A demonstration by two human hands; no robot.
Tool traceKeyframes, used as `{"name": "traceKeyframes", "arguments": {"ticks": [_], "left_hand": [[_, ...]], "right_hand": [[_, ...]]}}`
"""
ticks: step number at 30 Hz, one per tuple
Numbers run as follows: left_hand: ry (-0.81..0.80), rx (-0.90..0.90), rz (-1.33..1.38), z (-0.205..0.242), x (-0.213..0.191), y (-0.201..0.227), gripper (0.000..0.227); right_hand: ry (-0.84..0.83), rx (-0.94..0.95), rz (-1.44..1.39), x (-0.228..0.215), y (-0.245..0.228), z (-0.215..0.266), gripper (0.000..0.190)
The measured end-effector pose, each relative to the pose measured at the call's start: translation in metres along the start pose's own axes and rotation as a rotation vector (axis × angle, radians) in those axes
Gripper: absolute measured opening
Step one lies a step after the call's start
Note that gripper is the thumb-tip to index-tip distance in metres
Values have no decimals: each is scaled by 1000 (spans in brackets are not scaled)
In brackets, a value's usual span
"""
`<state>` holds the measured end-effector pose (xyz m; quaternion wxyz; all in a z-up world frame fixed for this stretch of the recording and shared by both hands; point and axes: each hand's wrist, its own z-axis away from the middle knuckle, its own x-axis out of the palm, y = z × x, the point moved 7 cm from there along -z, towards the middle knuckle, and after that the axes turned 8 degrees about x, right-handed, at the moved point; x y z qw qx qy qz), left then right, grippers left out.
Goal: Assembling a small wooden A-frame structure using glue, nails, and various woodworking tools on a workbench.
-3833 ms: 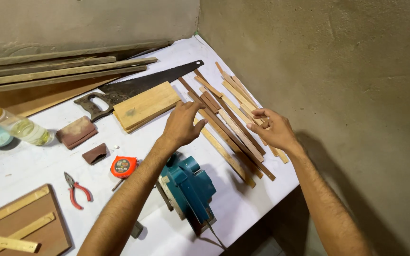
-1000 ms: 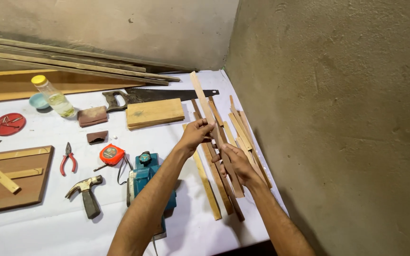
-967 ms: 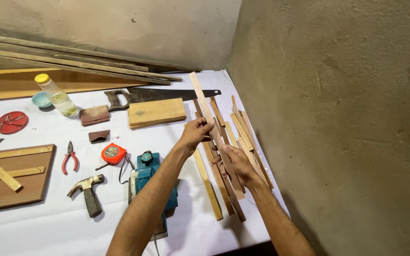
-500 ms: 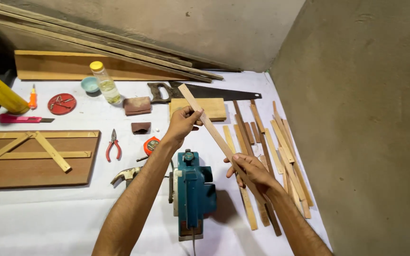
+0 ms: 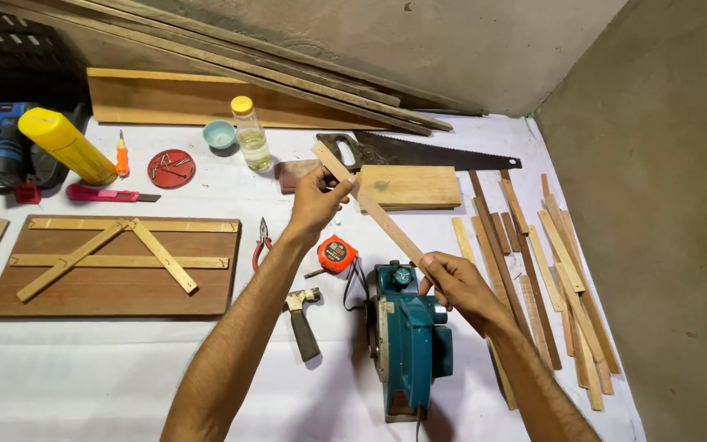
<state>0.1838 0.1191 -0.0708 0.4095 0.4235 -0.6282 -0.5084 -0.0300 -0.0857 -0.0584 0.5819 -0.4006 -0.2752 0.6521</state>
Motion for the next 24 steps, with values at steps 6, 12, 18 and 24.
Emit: {"name": "traceKeyframes", "arguments": {"ticks": [6,12,18,24], "left_hand": [[-73,148,-137,33,4,22,34],[-131,123,-175,74,24,51,46],[-222,27,-104,109,23,56,44],[-229,57,180,116,-15,69,51]], "right_hand": [[50,-38,85,11,-12,15,41],[32,-158,141,9,0,27,39],[-33,-157,107,38,-26,53,37],[-127,-176,76,73,-51,54,37]]}}
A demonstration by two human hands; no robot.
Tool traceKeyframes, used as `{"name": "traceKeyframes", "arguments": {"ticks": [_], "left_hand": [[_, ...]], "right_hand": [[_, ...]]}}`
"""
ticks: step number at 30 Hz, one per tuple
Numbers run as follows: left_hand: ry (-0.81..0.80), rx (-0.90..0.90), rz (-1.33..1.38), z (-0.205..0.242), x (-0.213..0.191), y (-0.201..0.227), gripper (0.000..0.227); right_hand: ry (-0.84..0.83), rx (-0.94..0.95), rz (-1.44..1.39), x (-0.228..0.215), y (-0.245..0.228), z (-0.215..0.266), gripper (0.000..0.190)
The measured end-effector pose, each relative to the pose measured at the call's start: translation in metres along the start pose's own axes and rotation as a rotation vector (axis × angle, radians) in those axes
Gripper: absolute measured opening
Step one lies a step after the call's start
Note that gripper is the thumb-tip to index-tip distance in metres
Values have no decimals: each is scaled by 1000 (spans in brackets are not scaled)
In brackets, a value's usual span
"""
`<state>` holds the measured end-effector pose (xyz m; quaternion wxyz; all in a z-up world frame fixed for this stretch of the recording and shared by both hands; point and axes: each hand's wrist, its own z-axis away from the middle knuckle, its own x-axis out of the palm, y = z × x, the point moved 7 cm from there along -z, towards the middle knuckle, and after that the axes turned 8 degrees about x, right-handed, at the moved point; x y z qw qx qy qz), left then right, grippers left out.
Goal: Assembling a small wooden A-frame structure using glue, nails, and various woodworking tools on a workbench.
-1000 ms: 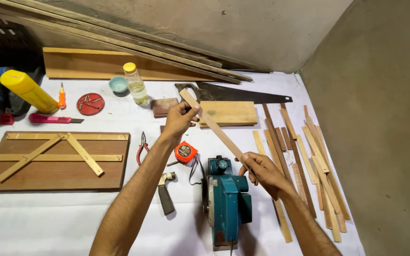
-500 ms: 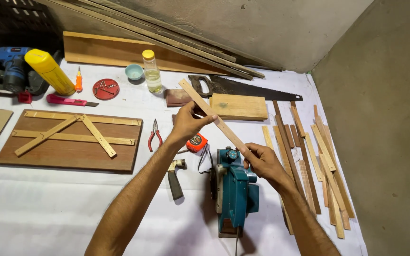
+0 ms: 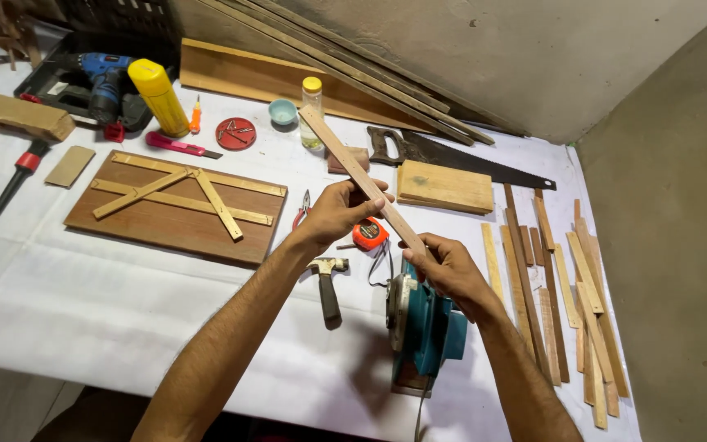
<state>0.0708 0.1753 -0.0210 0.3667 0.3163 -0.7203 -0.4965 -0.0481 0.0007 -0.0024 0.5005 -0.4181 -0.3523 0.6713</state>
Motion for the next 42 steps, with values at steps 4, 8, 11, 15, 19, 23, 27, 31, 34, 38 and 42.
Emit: {"name": "traceKeyframes", "arguments": {"ticks": [4,8,11,15,19,23,27,31,34,38,42], "left_hand": [[17,-21,-42,4,-29,11,50],[32,-34,-61,0,-68,16,48],[25,-3,-49,-8,-109,18,47],[52,-20,-102,-14,-172,17,45],[44,-37,-68,-15,-232,27,46],[26,-34,-14,-8,-287,31,47],[-14,-72,-29,1,-328,42,48],[-27,-76,38,7,-350,45,49],[-24,-82,-10,10,-359,54,47],[-8,-75,12,14,-370,55,42],[6,-80,-29,15,-379,47,36]], "right_hand": [[-24,-34,31,19,-11,-23,37],[0,-72,117,42,-31,-51,36],[12,-74,133,62,-45,-82,35],[8,-100,135,98,-66,-124,36],[1,-88,49,143,-85,-163,37],[24,-85,80,188,-93,-190,35],[54,9,27,226,-105,-195,32],[53,3,29,250,-110,-196,33],[40,-63,11,261,-119,-197,33],[37,-74,19,273,-125,-200,34],[34,-23,-6,280,-123,-202,35]]}}
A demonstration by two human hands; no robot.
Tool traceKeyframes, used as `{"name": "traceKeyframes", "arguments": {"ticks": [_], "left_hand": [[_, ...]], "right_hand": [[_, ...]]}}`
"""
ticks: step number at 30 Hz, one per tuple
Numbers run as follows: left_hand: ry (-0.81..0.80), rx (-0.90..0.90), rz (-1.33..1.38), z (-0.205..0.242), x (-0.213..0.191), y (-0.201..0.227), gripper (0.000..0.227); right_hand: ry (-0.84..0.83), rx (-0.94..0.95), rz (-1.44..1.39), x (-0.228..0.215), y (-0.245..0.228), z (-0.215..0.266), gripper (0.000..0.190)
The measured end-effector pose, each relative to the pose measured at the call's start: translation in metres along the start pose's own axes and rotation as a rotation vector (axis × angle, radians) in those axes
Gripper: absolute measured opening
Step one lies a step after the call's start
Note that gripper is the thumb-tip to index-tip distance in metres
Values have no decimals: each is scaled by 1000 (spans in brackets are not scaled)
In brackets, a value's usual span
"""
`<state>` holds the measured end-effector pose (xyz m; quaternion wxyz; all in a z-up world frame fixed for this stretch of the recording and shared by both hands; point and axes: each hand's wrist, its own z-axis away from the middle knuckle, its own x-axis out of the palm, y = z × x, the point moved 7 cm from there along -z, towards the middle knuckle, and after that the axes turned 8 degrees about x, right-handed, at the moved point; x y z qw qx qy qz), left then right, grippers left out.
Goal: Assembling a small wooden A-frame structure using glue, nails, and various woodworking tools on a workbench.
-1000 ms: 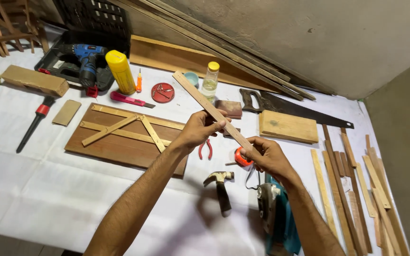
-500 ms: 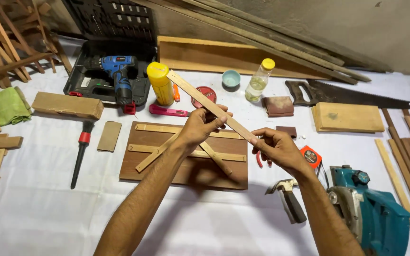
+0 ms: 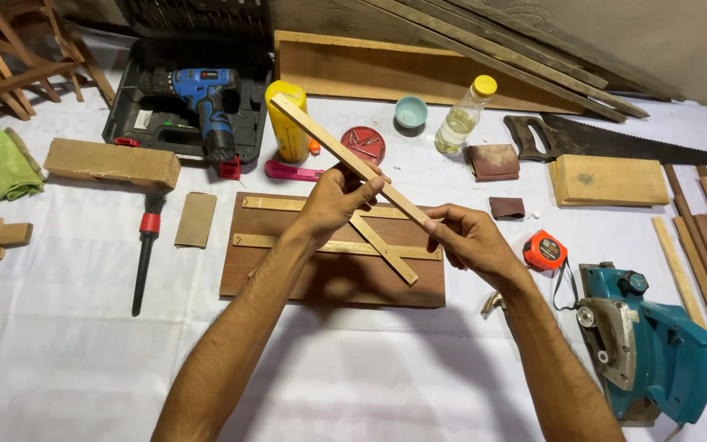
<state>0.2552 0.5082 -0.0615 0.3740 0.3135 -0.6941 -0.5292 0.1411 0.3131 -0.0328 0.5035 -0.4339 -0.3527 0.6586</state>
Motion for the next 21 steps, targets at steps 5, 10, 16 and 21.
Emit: {"name": "traceKeyframes", "arguments": {"ticks": [5,10,16,21], "left_hand": [[23,-11,31,-2,5,-3,36],[41,27,102,-5,11,-9,37],[139,-15,32,6,-2,-9,34],[330,-34,143,30,-36,2,28]], "right_hand": [[-14,-4,25,-5,11,-10,37],[-64,-4,57,-11,2,-13,40],[-113,-101,75,-12,13,-34,36],[-116,-83,193,1,0,-25,35]]}}
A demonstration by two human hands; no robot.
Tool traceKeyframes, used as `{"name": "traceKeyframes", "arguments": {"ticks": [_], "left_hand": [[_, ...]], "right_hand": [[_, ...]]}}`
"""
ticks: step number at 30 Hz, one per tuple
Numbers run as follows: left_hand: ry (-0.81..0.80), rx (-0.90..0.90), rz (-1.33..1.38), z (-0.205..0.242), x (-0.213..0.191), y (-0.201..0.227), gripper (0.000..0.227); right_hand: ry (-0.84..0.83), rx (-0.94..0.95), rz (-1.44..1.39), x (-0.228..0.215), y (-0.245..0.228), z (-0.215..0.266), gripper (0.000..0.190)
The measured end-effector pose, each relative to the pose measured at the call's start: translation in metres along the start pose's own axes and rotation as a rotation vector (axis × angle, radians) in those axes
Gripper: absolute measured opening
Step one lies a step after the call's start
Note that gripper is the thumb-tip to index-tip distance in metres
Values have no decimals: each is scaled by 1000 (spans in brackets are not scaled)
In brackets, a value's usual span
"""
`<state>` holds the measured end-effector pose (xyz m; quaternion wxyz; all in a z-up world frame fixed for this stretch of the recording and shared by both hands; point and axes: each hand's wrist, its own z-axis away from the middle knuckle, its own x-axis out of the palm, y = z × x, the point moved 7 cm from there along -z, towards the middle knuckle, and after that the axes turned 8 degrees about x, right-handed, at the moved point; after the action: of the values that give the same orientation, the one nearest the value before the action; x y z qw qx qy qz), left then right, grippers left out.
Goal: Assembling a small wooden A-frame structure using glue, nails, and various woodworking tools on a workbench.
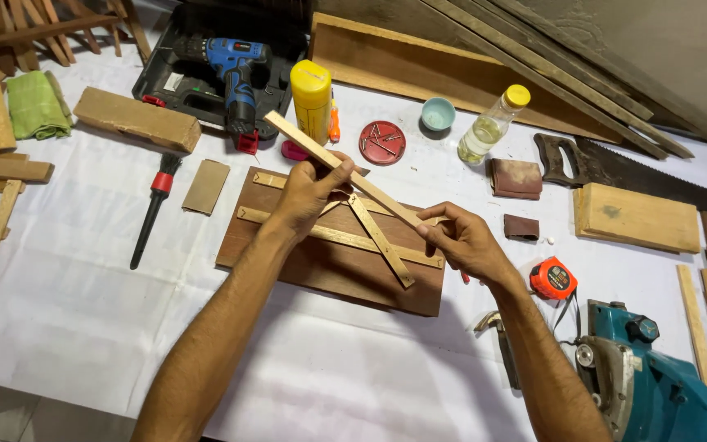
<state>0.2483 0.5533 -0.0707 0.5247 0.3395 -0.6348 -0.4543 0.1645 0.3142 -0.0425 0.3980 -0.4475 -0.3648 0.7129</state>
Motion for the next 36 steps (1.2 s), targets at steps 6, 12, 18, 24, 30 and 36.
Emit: {"name": "traceKeyframes", "arguments": {"ticks": [6,12,18,24,30,36], "left_hand": [[122,8,-48,27,-75,-6,31],[209,-111,-158,52,-137,-8,45],[18,-98,-551,53,-180,-28,38],[-116,-49,-977,59,-184,-30,32],[-261,324,-1162,78,-175,-32,23],[-305,511,-1181,84,-175,-28,23]], "right_hand": [[-99,-246,11,17,46,-17,30],[67,-191,359,34,55,-16,29],[107,-125,417,54,79,-23,36],[204,-104,507,71,97,-22,32],[372,-176,565,85,101,-2,30],[486,-169,591,92,99,9,29]]}}
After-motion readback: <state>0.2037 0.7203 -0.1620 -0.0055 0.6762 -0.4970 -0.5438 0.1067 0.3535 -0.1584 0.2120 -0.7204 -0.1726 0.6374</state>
